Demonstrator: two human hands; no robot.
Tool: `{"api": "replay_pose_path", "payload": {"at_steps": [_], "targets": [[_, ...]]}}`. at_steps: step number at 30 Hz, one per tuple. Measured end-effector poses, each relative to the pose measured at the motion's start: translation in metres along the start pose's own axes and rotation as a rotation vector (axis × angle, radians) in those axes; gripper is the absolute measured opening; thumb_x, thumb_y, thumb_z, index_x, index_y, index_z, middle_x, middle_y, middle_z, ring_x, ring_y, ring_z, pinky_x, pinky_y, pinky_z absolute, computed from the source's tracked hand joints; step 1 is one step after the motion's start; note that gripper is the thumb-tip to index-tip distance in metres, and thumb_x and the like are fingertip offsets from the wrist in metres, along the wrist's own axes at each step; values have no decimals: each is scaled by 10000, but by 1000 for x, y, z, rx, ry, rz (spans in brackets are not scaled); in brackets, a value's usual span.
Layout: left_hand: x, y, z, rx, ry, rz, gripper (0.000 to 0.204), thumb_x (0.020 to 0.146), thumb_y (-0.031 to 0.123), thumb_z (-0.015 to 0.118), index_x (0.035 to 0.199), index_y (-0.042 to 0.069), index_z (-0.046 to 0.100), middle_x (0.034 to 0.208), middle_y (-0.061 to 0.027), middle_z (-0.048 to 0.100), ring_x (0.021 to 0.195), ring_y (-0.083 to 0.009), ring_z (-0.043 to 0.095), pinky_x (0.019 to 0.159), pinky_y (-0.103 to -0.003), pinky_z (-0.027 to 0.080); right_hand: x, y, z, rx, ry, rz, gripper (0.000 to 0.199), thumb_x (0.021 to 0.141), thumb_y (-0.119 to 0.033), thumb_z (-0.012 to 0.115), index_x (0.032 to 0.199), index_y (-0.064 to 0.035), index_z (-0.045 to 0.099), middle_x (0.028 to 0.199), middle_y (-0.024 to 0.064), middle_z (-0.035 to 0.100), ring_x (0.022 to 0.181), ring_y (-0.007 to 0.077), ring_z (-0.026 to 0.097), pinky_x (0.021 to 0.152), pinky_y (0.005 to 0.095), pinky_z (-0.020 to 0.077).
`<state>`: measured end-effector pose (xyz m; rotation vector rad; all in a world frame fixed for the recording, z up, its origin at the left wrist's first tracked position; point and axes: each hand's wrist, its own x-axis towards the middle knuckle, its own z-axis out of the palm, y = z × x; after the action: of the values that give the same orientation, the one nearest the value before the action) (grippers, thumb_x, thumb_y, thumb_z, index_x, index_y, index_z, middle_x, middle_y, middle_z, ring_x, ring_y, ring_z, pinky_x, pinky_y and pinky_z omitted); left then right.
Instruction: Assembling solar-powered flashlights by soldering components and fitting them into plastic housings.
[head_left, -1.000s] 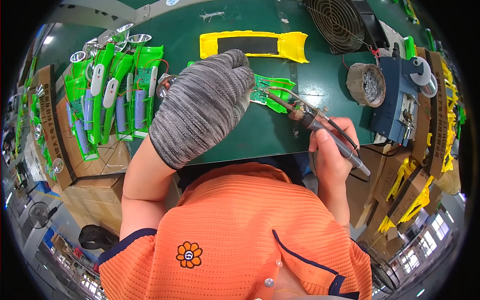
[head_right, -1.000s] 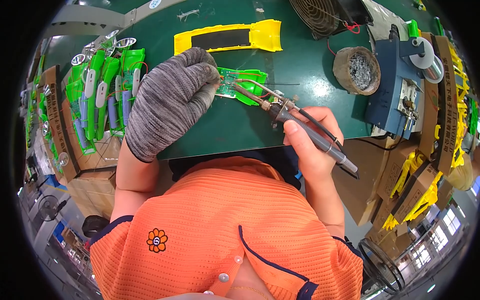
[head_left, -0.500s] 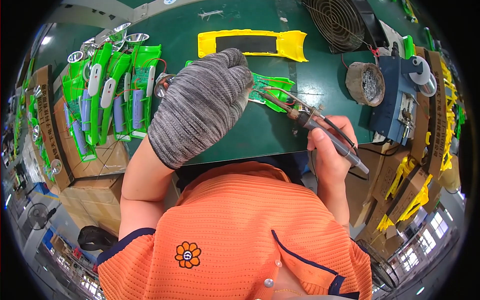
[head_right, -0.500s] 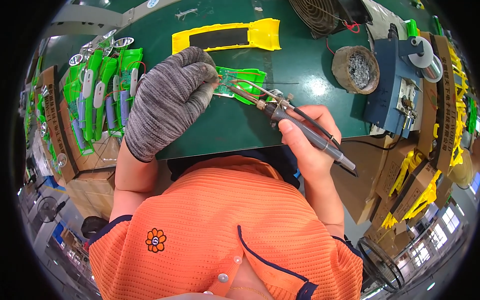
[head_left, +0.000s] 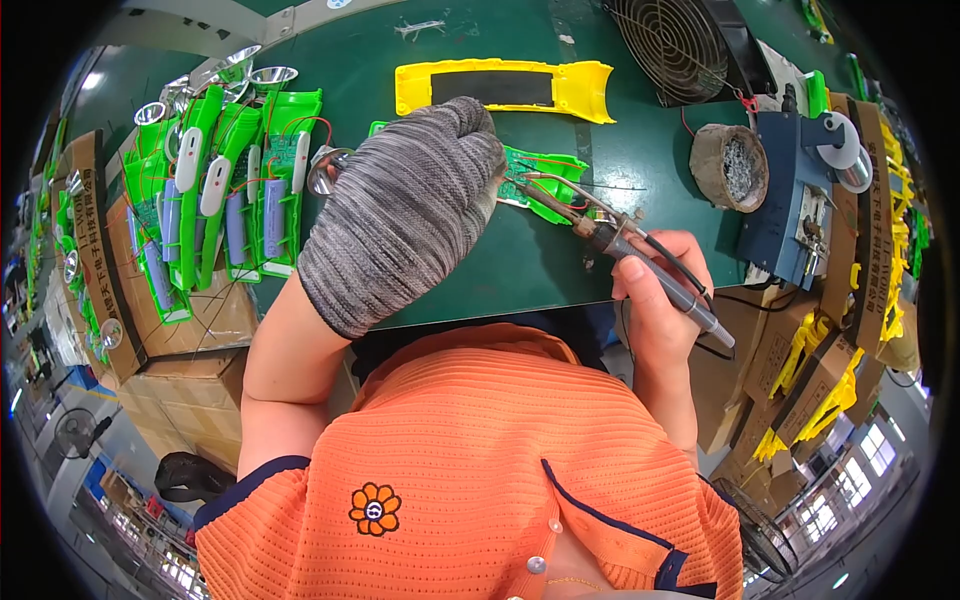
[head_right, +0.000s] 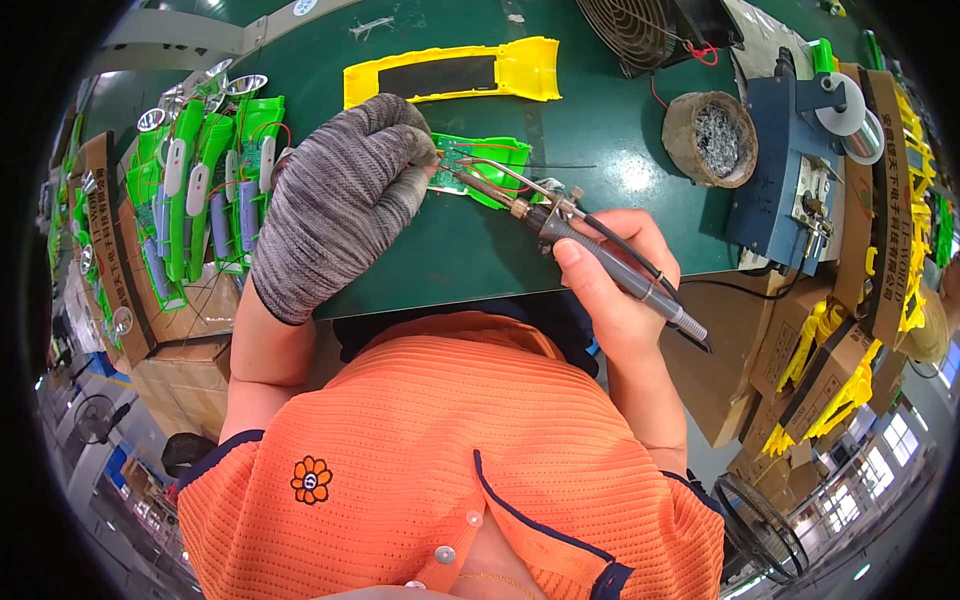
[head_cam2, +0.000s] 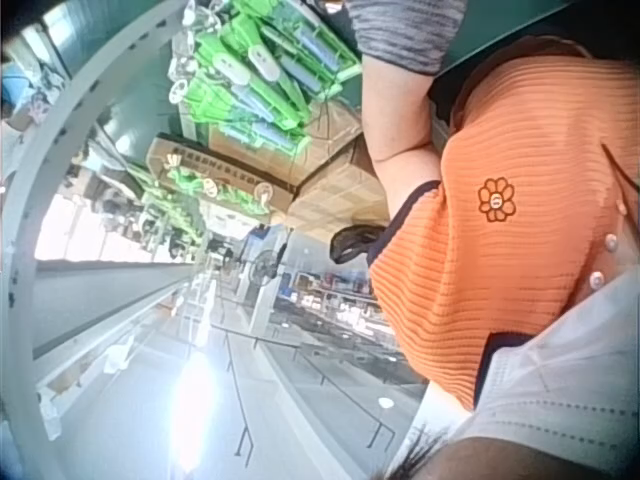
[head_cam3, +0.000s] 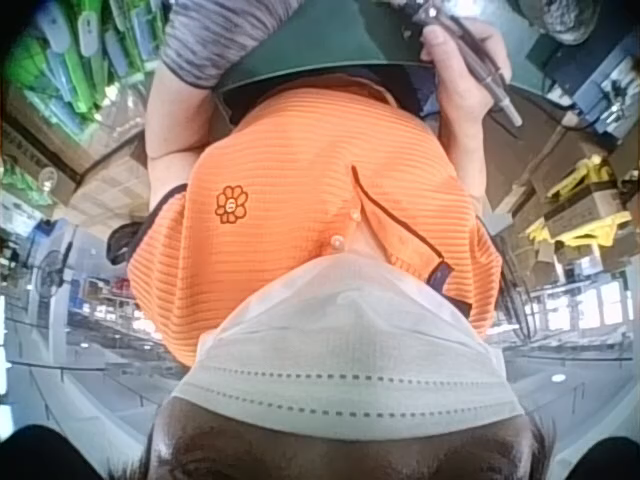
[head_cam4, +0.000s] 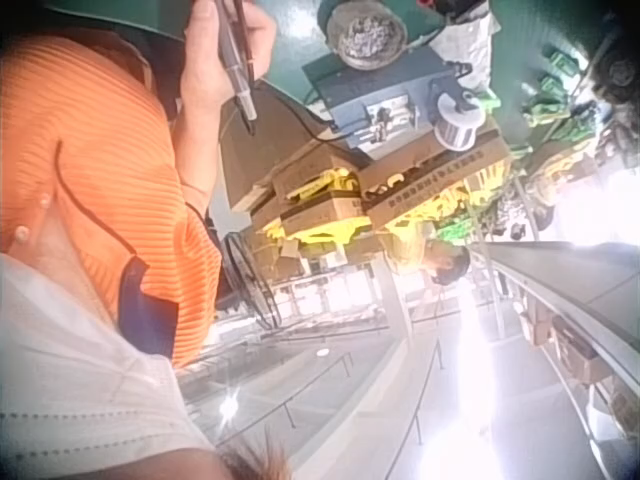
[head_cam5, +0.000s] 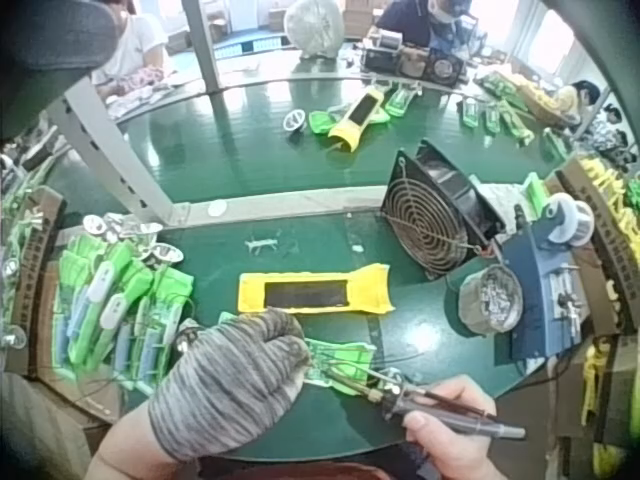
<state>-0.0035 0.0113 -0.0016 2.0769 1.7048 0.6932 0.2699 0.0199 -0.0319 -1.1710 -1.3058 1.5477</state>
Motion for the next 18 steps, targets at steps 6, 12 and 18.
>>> {"api": "replay_pose_path", "payload": {"at_steps": [6,12,18], "targets": [[-1,-1,2,-5,22,9,99,853,4,734,937,29,688,959,-122,671,904,-323,676,800,-390,563,-1,1,-2,0,19,-7,234,888,-62,820,1037,10,654,866,62,719,705,73,627,634,218,497],[0,-1,1,-31,7,-4,97,848,0,730,927,28,682,950,-121,665,889,-324,670,797,-390,560,-2,2,-2,112,48,-6,261,877,-83,830,1037,13,647,863,77,709,688,89,634,621,224,502],[-1,0,2,2,12,-6,99,851,2,727,934,29,681,950,-123,662,896,-324,671,799,-394,559,-1,2,-2,18,12,-27,244,885,-64,820,1044,12,651,874,65,716,709,78,627,640,219,495]]}}
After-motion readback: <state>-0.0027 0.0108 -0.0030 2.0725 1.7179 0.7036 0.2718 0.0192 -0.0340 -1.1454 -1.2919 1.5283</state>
